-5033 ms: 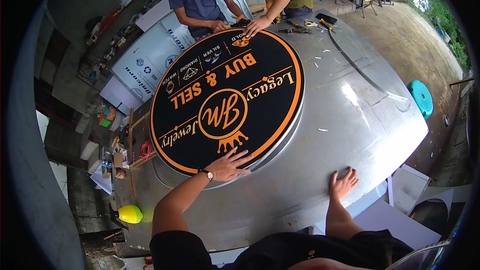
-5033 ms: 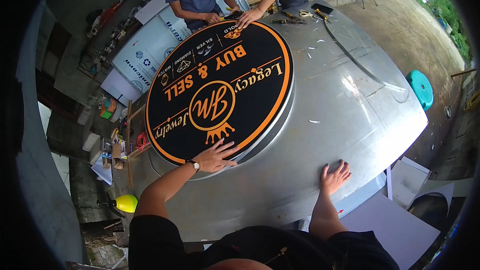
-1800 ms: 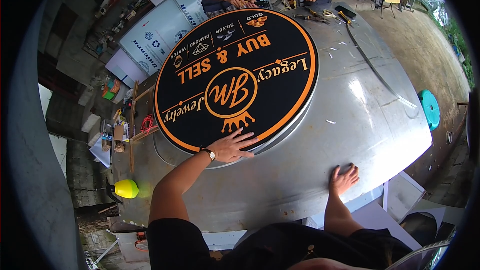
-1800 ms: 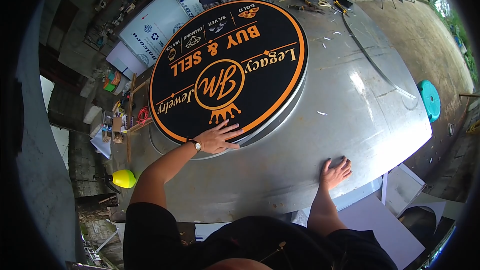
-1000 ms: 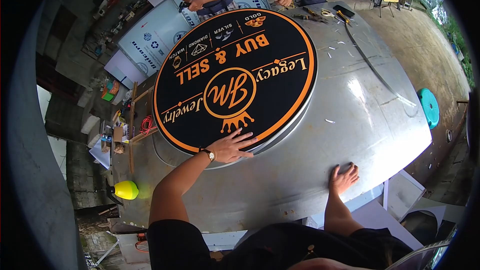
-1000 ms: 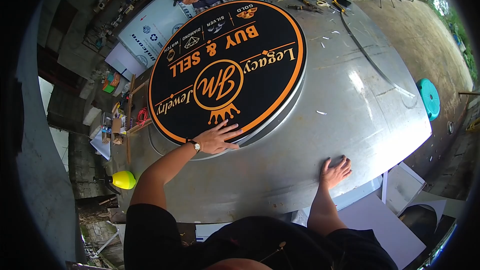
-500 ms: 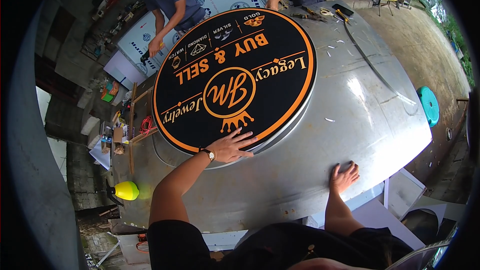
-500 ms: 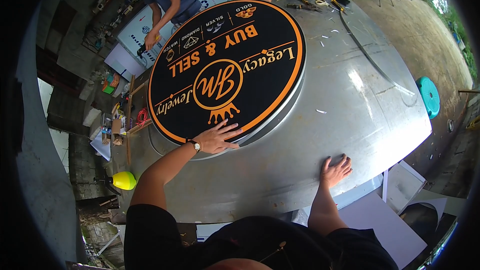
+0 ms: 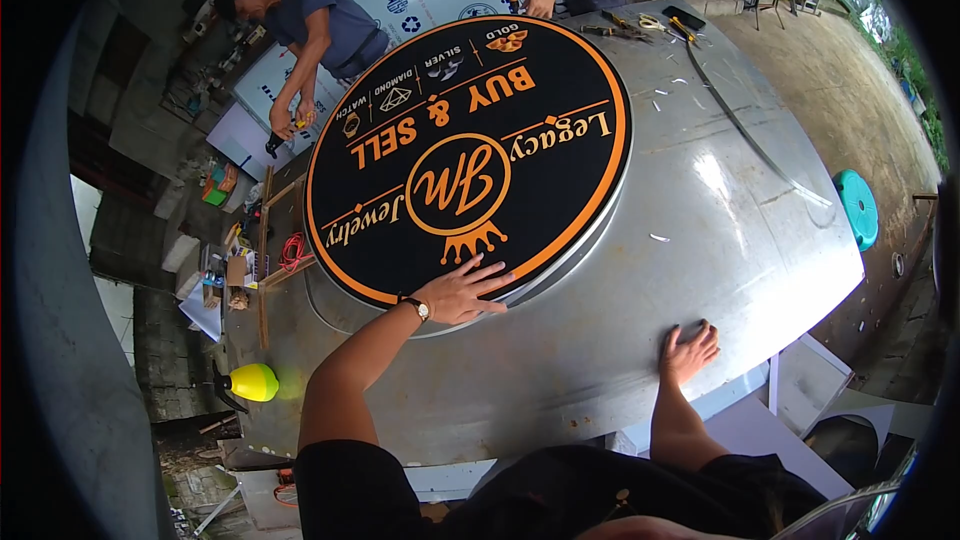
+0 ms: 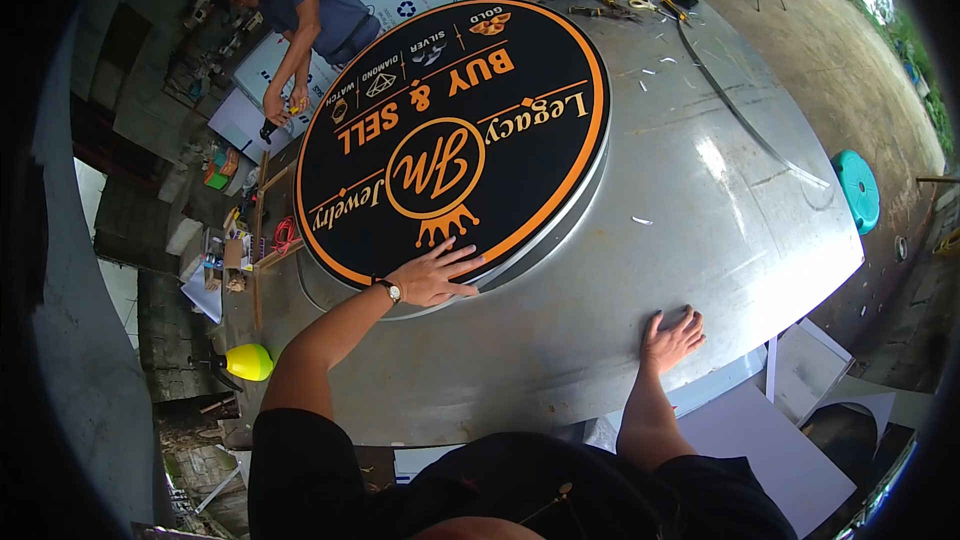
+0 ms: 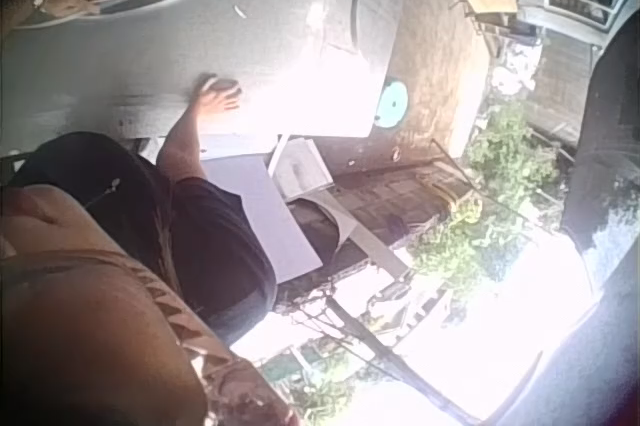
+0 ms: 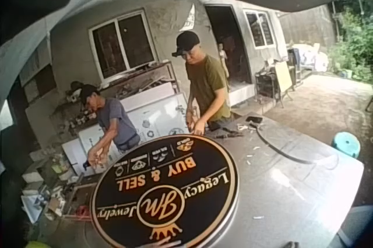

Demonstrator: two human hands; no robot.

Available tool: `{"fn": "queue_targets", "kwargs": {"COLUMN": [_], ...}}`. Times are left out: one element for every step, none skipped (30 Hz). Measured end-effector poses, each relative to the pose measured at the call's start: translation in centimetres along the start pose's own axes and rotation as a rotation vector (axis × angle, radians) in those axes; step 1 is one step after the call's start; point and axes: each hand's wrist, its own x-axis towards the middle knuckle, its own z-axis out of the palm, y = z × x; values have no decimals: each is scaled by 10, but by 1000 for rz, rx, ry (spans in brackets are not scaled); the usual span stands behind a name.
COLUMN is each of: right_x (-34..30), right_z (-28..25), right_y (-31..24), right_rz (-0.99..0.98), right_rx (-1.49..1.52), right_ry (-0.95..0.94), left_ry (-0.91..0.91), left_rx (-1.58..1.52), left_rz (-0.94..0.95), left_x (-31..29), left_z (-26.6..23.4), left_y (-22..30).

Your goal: Collaboratively assembling a circular sign for a jewelry store on a metal table.

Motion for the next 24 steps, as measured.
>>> {"fn": "queue_targets", "kwargs": {"right_x": [0, 0, 0, -1, -1, -1, -1, 0, 0, 0, 0, 0, 0, 0, 0, 0, 0, 0, 0, 0, 0, 0, 0, -1], "right_z": [1, 1, 1, 1, 1, 2, 2, 2, 1, -1, -2, -3, -3, -3, -4, -4, -3, -3, -2, -2, -2, -2, -2, -2], "right_y": [1, 0, 0, 0, 0, 0, 0, 0, 0, -1, -1, -2, -2, -3, -3, -2, -2, -2, -1, -1, -1, -1, -1, -1], "right_rz": [1, 1, 0, -1, -1, -2, -4, -3, 1, 5, 4, 7, 10, 9, 8, 7, 6, 8, 10, 9, 8, 7, 6, 9], "right_rx": [-8, -8, -8, -8, -8, -7, -7, -7, -8, -8, -8, -5, -2, -2, 3, 8, 8, 6, 3, 4, 0, -5, -4, -1], "right_ry": [11, 11, 13, 15, 15, 15, 15, 17, 9, 1, 1, -5, -11, -11, -13, -14, -14, -13, -13, -13, -12, -11, -12, -13], "left_ry": [3, 2, 2, 2, 2, -2, -6, -5, -3, -2, -1, 2, 5, 6, 6, 7, 7, 3, -1, 0, -6, -11, -11, -6], "left_rx": [4, 4, 7, 11, 11, 15, 20, 20, 21, 23, 23, 21, 19, 18, -3, -24, -24, -2, 20, 21, 20, 19, 19, 20], "left_rz": [0, 0, 1, 2, 2, 7, 11, 13, 14, 14, 14, 15, 17, 16, 6, -3, -4, 9, 21, 20, 19, 18, 17, 17], "left_x": [0, 0, 0, 0, 0, -1, -1, -1, -1, 0, 0, -1, -1, -1, 0, 0, 0, 0, 0, 0, 0, 0, 0, 0], "left_z": [0, 0, 0, 0, 0, 0, 0, 0, 0, 0, 0, 0, 0, 0, -1, -1, -1, -1, -1, -1, -2, -2, -2, -1], "left_y": [0, 0, 0, 0, 0, 0, 0, 0, 0, 0, 0, 0, -1, 0, 0, 0, 0, 0, -1, 0, 0, 0, 0, 0]}}
